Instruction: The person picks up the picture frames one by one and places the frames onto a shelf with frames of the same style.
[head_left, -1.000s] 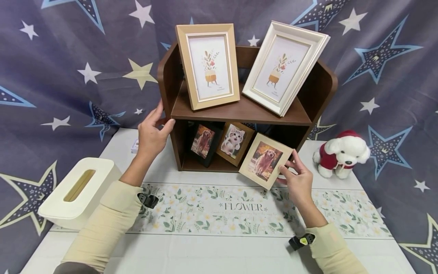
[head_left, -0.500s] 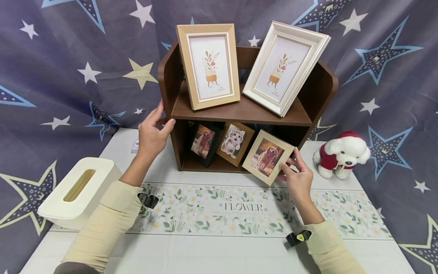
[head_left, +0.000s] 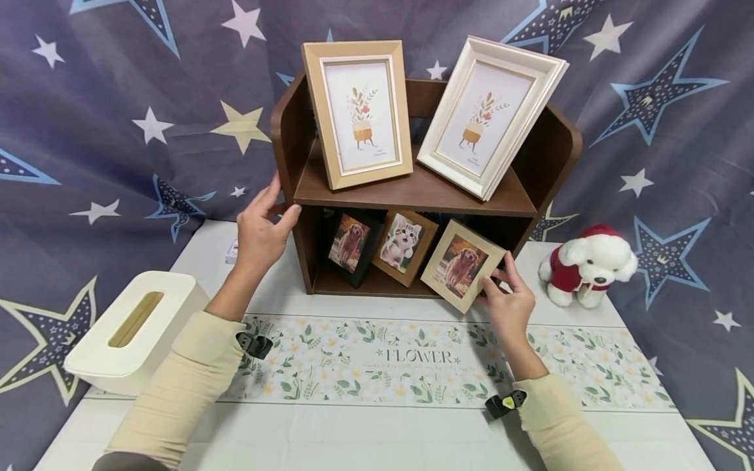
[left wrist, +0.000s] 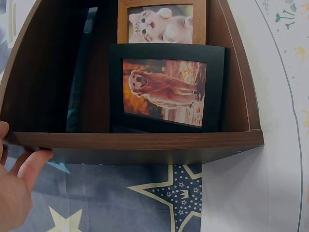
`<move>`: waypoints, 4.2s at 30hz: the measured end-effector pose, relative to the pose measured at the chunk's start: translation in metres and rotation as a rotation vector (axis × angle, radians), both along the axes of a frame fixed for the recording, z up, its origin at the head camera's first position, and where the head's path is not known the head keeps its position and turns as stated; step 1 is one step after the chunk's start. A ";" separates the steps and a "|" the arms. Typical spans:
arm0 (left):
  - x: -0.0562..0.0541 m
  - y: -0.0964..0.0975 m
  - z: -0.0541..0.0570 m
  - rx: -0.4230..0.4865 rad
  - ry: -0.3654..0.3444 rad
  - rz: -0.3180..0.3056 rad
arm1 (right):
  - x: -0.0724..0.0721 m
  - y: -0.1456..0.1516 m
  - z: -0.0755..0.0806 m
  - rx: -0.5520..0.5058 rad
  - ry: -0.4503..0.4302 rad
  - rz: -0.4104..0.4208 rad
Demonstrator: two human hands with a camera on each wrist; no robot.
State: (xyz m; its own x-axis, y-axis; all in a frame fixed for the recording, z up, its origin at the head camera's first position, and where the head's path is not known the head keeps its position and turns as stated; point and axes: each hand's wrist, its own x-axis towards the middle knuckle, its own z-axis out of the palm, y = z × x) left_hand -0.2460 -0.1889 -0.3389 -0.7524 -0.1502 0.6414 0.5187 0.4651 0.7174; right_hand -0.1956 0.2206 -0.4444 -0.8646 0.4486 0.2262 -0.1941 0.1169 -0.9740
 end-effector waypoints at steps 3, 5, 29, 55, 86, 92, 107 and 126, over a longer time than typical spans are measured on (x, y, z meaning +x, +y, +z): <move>0.000 0.000 -0.001 0.001 0.006 0.002 | -0.002 -0.004 0.002 0.026 -0.004 -0.006; -0.001 0.000 -0.001 0.000 0.010 0.000 | -0.002 -0.006 0.004 0.041 -0.007 -0.012; 0.002 0.001 0.001 0.000 -0.004 -0.006 | -0.028 -0.013 -0.014 0.113 0.015 -0.118; 0.000 0.000 -0.001 -0.009 0.001 0.007 | -0.047 -0.031 -0.009 0.261 -0.073 -0.295; 0.001 0.000 0.000 -0.032 -0.004 0.026 | -0.062 -0.032 -0.005 0.320 -0.147 -0.379; 0.001 -0.001 0.000 -0.028 -0.009 0.023 | -0.064 -0.032 -0.005 0.344 -0.159 -0.390; 0.001 -0.001 -0.001 -0.028 -0.007 0.016 | -0.066 -0.036 -0.002 0.364 -0.167 -0.431; 0.016 -0.006 -0.014 -0.155 -0.043 0.092 | -0.050 -0.032 -0.009 0.315 -0.140 -0.376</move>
